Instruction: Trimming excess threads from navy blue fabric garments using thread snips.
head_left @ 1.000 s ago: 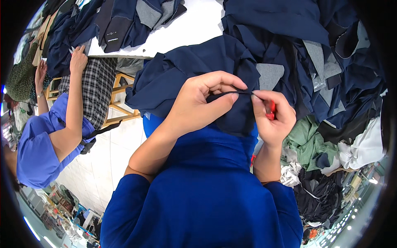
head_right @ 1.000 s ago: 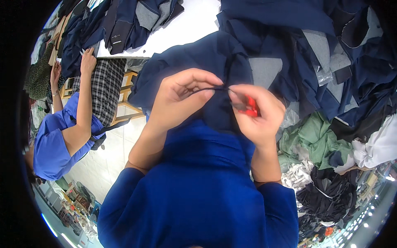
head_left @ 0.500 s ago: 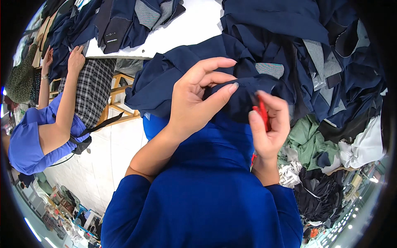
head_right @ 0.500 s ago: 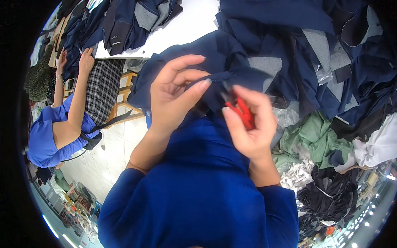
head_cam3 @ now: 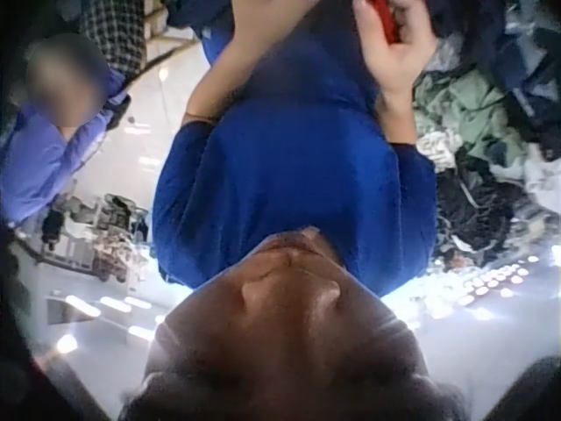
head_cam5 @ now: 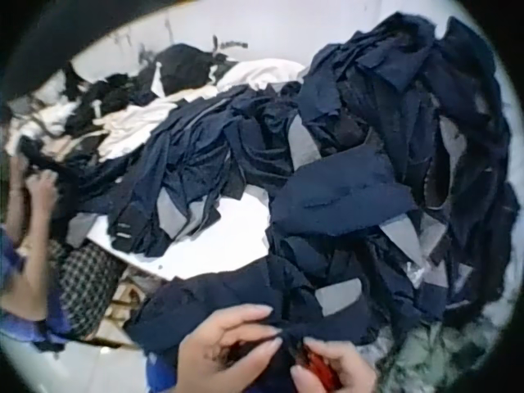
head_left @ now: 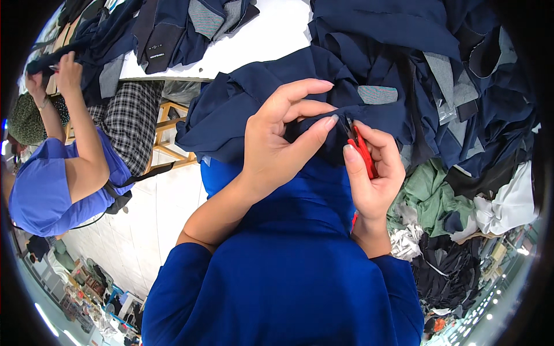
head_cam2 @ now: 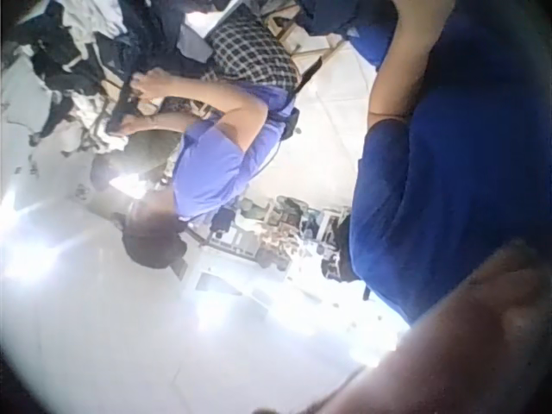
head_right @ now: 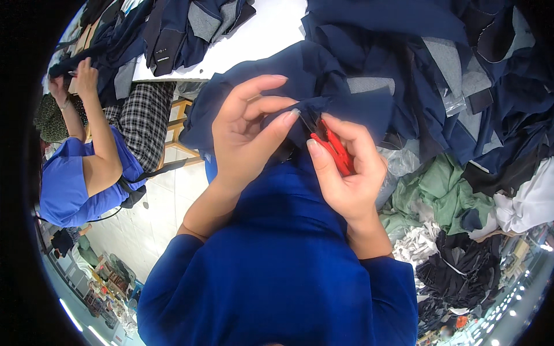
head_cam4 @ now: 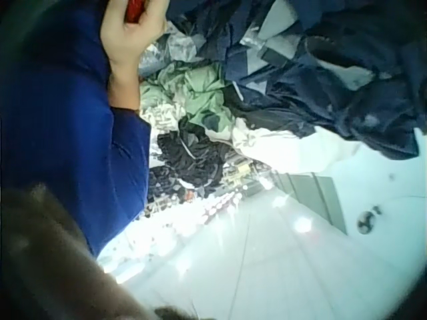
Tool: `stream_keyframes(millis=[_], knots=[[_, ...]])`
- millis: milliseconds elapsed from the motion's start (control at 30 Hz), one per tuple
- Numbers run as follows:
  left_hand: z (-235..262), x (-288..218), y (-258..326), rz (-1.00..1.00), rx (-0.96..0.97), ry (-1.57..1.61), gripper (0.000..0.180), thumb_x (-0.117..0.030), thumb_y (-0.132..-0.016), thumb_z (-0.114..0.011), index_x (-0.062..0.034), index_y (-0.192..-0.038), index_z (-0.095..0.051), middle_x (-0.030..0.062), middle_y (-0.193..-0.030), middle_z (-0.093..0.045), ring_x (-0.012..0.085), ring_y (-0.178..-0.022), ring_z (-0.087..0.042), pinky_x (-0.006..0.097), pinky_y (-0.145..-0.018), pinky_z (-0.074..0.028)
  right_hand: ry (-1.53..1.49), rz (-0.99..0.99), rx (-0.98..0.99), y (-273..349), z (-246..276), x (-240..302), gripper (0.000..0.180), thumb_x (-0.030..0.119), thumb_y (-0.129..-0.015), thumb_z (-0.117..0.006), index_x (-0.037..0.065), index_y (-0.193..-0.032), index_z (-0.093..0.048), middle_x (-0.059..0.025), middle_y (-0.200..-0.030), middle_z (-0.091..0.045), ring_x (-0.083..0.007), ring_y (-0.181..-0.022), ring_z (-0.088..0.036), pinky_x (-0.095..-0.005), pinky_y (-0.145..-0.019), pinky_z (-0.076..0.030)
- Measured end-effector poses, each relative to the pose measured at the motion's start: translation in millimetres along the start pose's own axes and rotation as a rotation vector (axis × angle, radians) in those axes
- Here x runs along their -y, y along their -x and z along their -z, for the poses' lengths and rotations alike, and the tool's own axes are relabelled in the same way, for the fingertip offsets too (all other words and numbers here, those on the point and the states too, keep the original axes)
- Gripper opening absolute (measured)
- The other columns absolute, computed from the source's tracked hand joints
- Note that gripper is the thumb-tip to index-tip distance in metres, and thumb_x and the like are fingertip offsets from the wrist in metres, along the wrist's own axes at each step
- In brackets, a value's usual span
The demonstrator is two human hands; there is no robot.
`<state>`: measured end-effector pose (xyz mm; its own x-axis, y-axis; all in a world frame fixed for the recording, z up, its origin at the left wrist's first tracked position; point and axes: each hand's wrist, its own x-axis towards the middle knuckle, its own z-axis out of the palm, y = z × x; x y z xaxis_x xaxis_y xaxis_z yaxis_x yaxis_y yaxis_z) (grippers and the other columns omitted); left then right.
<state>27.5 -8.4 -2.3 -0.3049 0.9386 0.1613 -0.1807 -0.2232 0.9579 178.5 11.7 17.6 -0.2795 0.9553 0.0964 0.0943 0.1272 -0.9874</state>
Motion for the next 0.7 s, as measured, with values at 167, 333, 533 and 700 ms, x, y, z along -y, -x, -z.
stream_keyframes(millis=[167, 333, 533, 700], knots=[[1, -4, -1, 0.022, 0.011, -0.008, 0.038, 0.002, -0.081, -0.063, 0.0000, -0.118, -0.051, 0.0071, -0.089, -0.068, 0.0035, -0.076, -0.056, 0.016, -0.068, -0.043, 0.078, 0.091, -0.034, -2, -2, -4, 0.028, -0.002, -0.078, -0.068, -0.006, -0.104, -0.058, -0.0105, -0.091, -0.066, -0.0115, -0.081, -0.062, -0.0210, -0.075, -0.047], [1, -4, -2, 0.042, 0.021, 0.038, 0.041, 0.003, -0.081, -0.063, -0.0003, -0.120, -0.049, 0.0067, -0.089, -0.067, 0.0038, -0.078, -0.056, 0.016, -0.069, -0.042, 0.087, 0.094, -0.082, -2, -2, -12, 0.028, -0.002, -0.078, -0.068, -0.006, -0.104, -0.059, -0.0108, -0.098, -0.065, -0.0123, -0.086, -0.061, -0.0217, -0.078, -0.047], [4, -12, -2, 0.153, 0.088, 0.101, 0.048, 0.007, -0.080, -0.062, 0.0044, -0.124, -0.043, 0.0117, -0.092, -0.067, 0.0078, -0.080, -0.057, 0.019, -0.074, -0.043, -0.302, 0.119, -0.021, -8, -4, -6, 0.045, 0.000, -0.079, -0.067, -0.004, -0.120, -0.047, -0.0088, -0.103, -0.059, -0.0098, -0.085, -0.056, -0.0189, -0.074, -0.043], [4, -3, 0, 0.064, 0.164, -0.047, 0.053, 0.005, -0.080, -0.063, 0.0036, -0.128, -0.041, 0.0092, -0.088, -0.067, 0.0042, -0.073, -0.053, 0.016, -0.069, -0.040, -0.392, -0.073, -0.512, -43, 26, -37, 0.009, 0.010, -0.090, -0.058, 0.002, -0.087, -0.058, 0.0051, -0.060, -0.046, -0.0015, -0.050, -0.038, -0.0184, -0.046, -0.030]])
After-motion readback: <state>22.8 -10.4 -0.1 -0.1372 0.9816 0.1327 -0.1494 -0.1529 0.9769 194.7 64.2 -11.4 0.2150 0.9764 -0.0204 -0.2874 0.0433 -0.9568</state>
